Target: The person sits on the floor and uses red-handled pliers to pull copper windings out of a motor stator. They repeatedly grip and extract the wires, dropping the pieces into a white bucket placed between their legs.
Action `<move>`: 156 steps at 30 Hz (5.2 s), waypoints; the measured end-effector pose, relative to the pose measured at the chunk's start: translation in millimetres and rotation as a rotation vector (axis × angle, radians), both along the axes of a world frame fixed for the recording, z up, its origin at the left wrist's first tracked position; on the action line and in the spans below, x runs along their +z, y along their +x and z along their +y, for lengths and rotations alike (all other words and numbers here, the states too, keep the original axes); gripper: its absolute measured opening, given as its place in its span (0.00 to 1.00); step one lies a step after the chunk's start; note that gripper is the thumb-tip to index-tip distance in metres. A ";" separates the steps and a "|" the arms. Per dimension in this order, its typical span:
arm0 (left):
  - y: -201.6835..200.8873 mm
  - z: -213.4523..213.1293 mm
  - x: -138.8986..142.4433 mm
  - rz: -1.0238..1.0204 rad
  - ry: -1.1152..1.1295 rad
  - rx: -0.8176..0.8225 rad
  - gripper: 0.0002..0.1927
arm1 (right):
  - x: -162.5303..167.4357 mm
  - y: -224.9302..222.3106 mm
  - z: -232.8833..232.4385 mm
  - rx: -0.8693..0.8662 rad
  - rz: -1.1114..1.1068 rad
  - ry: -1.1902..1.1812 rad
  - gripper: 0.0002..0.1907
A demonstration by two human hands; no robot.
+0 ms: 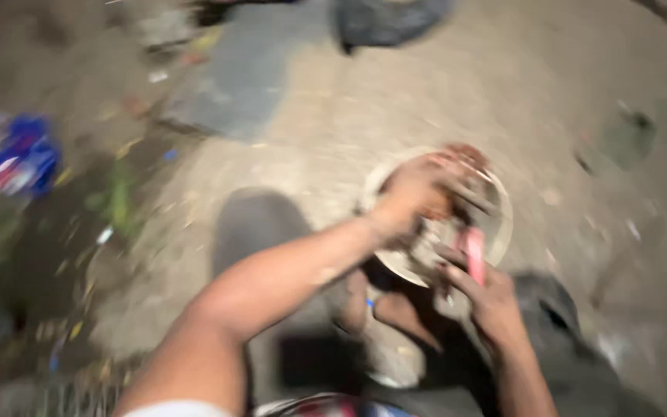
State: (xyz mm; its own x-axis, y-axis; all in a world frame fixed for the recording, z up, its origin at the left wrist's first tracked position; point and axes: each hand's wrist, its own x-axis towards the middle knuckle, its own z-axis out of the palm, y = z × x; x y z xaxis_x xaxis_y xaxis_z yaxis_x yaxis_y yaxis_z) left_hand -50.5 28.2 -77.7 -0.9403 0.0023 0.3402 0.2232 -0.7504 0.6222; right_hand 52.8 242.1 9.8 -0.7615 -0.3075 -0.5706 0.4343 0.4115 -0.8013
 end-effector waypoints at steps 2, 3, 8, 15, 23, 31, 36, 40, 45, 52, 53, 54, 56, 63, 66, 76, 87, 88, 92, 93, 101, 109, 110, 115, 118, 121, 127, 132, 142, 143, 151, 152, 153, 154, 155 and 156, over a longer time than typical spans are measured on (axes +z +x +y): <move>26.2 -8.6 24.3 -0.512 -0.052 0.066 0.13 | 21.2 -2.0 -7.3 -0.053 -0.080 -0.134 0.23; 24.3 -14.0 41.3 -0.603 -0.045 0.002 0.15 | 30.9 -4.5 -8.6 -0.057 -0.121 -0.158 0.24; 17.1 -20.2 110.7 -0.611 0.055 -0.104 0.20 | 74.3 -15.5 6.3 -0.018 -0.228 -0.518 0.31; 8.0 -31.9 129.8 -0.498 -0.127 -0.140 0.25 | 89.6 -27.6 24.4 0.060 -0.265 -0.688 0.37; 9.0 -27.7 124.6 -0.512 -0.108 -0.107 0.24 | 54.1 -16.8 32.7 -0.052 -0.314 -0.708 0.23; 15.9 0.2 106.1 -0.714 0.000 -0.041 0.16 | 25.1 -7.4 -6.5 -0.014 0.522 0.290 0.16; 18.0 10.8 93.1 -0.912 -0.049 0.038 0.13 | 20.0 -0.5 -13.2 -0.041 0.544 0.395 0.14; 19.9 8.3 93.0 -0.838 -0.010 0.043 0.15 | 18.6 5.1 -10.4 -0.161 0.229 -0.056 0.14; 14.2 2.1 100.1 -0.786 0.197 -0.134 0.18 | 36.0 1.3 3.9 -0.177 -0.304 -1.081 0.13; 13.3 13.1 99.1 -0.709 0.176 -0.177 0.19 | 58.8 3.6 4.4 -0.134 -0.287 -1.348 0.14; 13.7 13.8 97.8 -0.701 0.158 -0.145 0.19 | 57.5 4.1 5.1 -0.196 -0.259 -1.314 0.13; 13.8 14.1 96.4 -0.693 0.140 -0.112 0.19 | 55.5 4.4 6.3 -0.258 -0.232 -1.280 0.13; 13.9 14.6 93.6 -0.699 0.130 -0.072 0.19 | 50.9 2.3 12.2 -0.311 -0.226 -1.088 0.12; 12.8 18.9 89.2 -0.713 0.118 -0.054 0.20 | 55.6 1.7 23.1 -0.211 -0.478 -0.748 0.22; 12.3 17.5 88.9 -0.695 0.083 -0.024 0.20 | 62.0 3.0 19.0 -0.228 -0.462 -0.707 0.23; 8.0 12.7 87.1 -0.687 0.122 0.006 0.22 | 61.7 4.3 20.0 -0.184 -0.410 -0.919 0.50; 6.3 7.6 112.8 -0.628 0.113 -0.107 0.26 | 85.2 -8.3 34.3 -0.018 -0.387 -1.007 0.41; 5.8 6.5 115.9 -0.631 0.121 -0.121 0.27 | 86.3 -11.2 35.6 -0.020 -0.387 -0.998 0.41; 3.7 3.0 124.6 -0.561 0.092 -0.126 0.27 | 92.1 -20.2 37.9 -0.022 -0.408 -0.994 0.40; 3.0 2.2 125.9 -0.548 0.084 -0.123 0.27 | 94.4 -21.8 37.4 -0.019 -0.417 -1.000 0.40; 4.3 -8.2 132.0 -0.505 0.068 -0.125 0.29 | 124.3 -21.2 29.9 -0.052 -0.407 -0.913 0.36; 5.2 -24.8 125.4 -0.410 -0.065 -0.087 0.30 | 108.7 -19.0 30.9 -0.086 -0.466 -1.004 0.29; 5.3 -27.2 123.0 -0.397 -0.074 -0.100 0.29 | 106.4 -20.3 34.4 -0.079 -0.471 -1.015 0.27; 3.9 -34.3 114.0 -0.338 -0.164 -0.134 0.25 | 98.3 -18.8 44.5 -0.141 -0.484 -1.132 0.19; 3.4 -29.7 113.6 -0.414 -0.180 -0.141 0.24 | 90.1 -1.5 36.4 -0.202 -0.459 -1.199 0.13; 6.0 -15.6 114.9 -0.439 -0.150 -0.114 0.24 | 73.9 10.5 23.6 -0.191 -0.372 -1.115 0.13; 12.9 18.6 111.7 -0.571 -0.132 -0.018 0.22 | 31.1 2.9 -3.8 -0.230 0.221 -0.047 0.12; 13.4 29.8 111.1 -0.662 -0.097 0.035 0.22 | 18.2 4.3 -6.4 -0.218 0.413 0.081 0.12; 9.1 8.7 119.9 -0.580 -0.114 0.025 0.22 | 46.1 -11.6 22.0 -0.082 0.240 -0.277 0.18; 8.5 8.1 120.8 -0.577 -0.087 0.010 0.22 | 53.2 -13.8 27.3 -0.101 0.065 -0.384 0.21; 4.1 -1.3 121.3 -0.469 -0.138 -0.077 0.24 | 87.6 -29.8 44.4 -0.183 -0.440 -0.985 0.29; 3.5 -3.3 119.9 -0.454 -0.179 -0.070 0.23 | 87.5 -28.9 45.1 -0.200 -0.454 -1.016 0.30; 3.3 -5.4 118.6 -0.441 -0.220 -0.064 0.23 | 86.9 -26.8 46.7 -0.219 -0.468 -1.048 0.31; 2.8 -6.8 117.1 -0.425 -0.263 -0.060 0.23 | 84.7 -22.8 46.2 -0.207 -0.489 -1.100 0.30; 2.5 -7.9 116.3 -0.410 -0.276 -0.085 0.22 | 81.3 -16.1 42.9 -0.196 -0.508 -1.152 0.30; 3.0 -8.8 115.9 -0.395 -0.290 -0.111 0.21 | 77.9 -8.9 42.0 -0.187 -0.527 -1.205 0.29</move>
